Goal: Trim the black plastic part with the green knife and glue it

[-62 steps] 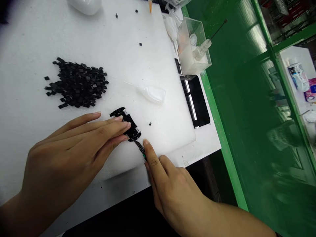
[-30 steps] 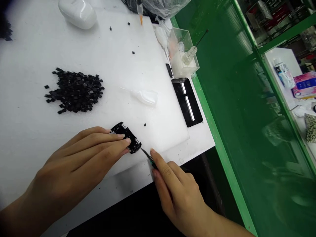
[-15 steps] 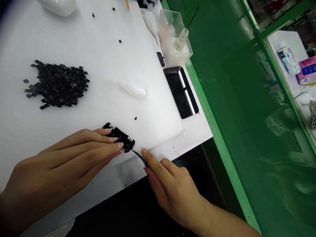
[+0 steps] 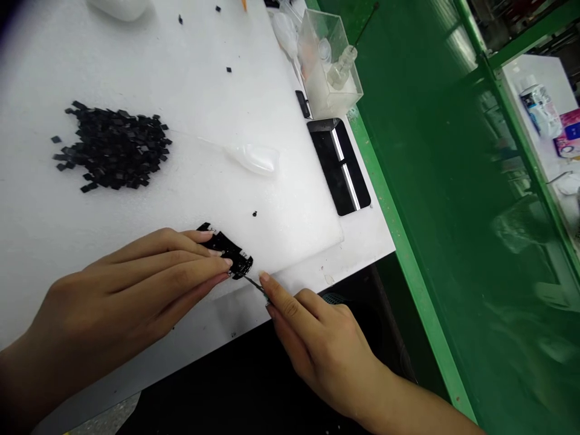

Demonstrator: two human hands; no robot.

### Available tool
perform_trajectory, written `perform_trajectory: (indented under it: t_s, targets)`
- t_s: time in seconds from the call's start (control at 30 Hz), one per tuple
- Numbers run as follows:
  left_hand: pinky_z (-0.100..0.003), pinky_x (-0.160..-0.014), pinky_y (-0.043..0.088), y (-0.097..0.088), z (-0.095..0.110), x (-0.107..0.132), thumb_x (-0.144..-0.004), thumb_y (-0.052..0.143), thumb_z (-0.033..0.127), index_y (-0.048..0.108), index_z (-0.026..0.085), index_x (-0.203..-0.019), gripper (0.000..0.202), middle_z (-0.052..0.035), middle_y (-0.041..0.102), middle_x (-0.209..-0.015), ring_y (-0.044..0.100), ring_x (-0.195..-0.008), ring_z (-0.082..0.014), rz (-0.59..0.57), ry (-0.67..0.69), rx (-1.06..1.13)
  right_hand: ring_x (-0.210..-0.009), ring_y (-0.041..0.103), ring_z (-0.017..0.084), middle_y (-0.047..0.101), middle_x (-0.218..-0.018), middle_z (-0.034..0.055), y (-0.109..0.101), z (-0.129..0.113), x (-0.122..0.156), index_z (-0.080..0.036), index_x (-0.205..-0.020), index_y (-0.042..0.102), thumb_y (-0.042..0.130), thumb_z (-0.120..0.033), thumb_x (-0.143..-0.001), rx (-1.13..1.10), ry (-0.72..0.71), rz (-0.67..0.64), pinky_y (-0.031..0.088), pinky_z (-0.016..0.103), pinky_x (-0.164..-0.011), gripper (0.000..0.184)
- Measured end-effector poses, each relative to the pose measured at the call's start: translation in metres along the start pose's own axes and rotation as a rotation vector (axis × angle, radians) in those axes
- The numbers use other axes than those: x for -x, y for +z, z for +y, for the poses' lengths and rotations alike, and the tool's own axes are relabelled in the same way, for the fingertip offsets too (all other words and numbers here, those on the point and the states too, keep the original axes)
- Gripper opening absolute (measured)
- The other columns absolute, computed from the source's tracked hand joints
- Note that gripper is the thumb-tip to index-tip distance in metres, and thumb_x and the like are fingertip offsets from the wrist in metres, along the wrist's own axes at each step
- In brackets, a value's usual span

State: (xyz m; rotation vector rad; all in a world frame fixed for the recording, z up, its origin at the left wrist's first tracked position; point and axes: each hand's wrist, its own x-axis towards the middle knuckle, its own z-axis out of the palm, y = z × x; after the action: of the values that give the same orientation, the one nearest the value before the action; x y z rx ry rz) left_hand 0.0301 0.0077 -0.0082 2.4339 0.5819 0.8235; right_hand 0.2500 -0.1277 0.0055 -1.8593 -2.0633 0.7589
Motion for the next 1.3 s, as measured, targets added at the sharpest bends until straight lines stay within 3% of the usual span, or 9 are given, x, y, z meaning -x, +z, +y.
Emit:
perform_trajectory:
  t_s: [0.13,0.27,0.4,0.53,0.8,1.07,1.3]
  targets:
    - [-0.040,-0.112,0.051,0.000,0.000,0.000,-0.083,0.068,0.001,0.069,0.015,-0.102,0.024,0.0018,0.070,-0.085,0.065,-0.084,-0.0130,-0.002,-0.020,-0.020,-0.056,0.056,0.007,0.063,-0.085,-0.0020,-0.003,0.001,0.002,-0.032,-0.154,0.034,0.051,-0.019,-0.101,0.091,-0.025,-0.010,0.048,0.020,-0.052,0.057]
    - [-0.041,-0.113,0.050,0.000,-0.001,0.000,-0.083,0.069,0.002,0.069,0.016,-0.100,0.022,0.0024,0.071,-0.084,0.065,-0.083,-0.0131,-0.001,-0.032,-0.022,-0.057,0.058,0.010,0.063,-0.085,-0.0006,-0.008,0.001,0.003,-0.030,-0.157,0.027,0.048,-0.017,-0.101,0.179,-0.048,-0.080,0.047,0.024,-0.053,0.061]
    - [-0.039,-0.113,0.051,0.001,-0.001,-0.001,-0.084,0.068,0.003,0.069,0.015,-0.100,0.020,0.0023,0.070,-0.085,0.064,-0.082,-0.0127,0.002,-0.043,-0.011,-0.060,0.061,0.010,0.064,-0.085,-0.0006,-0.013,0.003,-0.002,-0.029,-0.157,0.027,0.045,-0.022,-0.103,0.034,-0.033,-0.140,0.053,0.022,-0.057,0.057]
    - [-0.036,-0.112,0.050,0.001,0.000,-0.001,-0.084,0.068,0.002,0.069,0.013,-0.100,0.019,0.0018,0.069,-0.083,0.064,-0.082,-0.0121,0.013,-0.044,0.010,-0.071,0.066,0.012,0.067,-0.100,0.0032,-0.015,0.004,-0.009,-0.029,-0.157,0.027,0.042,-0.021,-0.104,-0.137,0.001,-0.202,0.059,0.025,-0.072,0.056]
    - [-0.035,-0.113,0.049,0.000,0.000,-0.002,-0.084,0.068,0.001,0.069,0.012,-0.101,0.020,0.0030,0.068,-0.084,0.063,-0.086,-0.0111,0.007,-0.064,0.031,-0.091,0.067,0.015,0.067,-0.100,0.0039,-0.013,0.005,-0.008,-0.029,-0.156,0.028,0.044,-0.019,-0.103,-0.355,0.029,-0.215,0.058,0.030,-0.091,0.057]
    - [-0.033,-0.112,0.048,-0.003,0.000,-0.002,-0.085,0.067,0.003,0.068,0.014,-0.100,0.018,0.0033,0.071,-0.087,0.063,-0.086,-0.0106,0.006,-0.085,0.054,-0.081,0.066,0.012,0.068,-0.104,0.0026,-0.007,0.003,-0.008,-0.033,-0.156,0.028,0.046,-0.018,-0.102,-0.439,0.067,-0.199,0.059,0.024,-0.082,0.059]
    - [-0.032,-0.112,0.048,-0.002,-0.003,-0.004,-0.086,0.067,0.005,0.070,0.015,-0.100,0.017,0.0039,0.070,-0.085,0.063,-0.083,-0.0097,-0.017,-0.100,0.106,-0.074,0.067,0.013,0.071,-0.094,0.0007,-0.003,0.007,-0.005,-0.034,-0.150,0.041,0.050,-0.017,-0.101,-0.446,0.087,-0.080,0.060,0.024,-0.073,0.053]
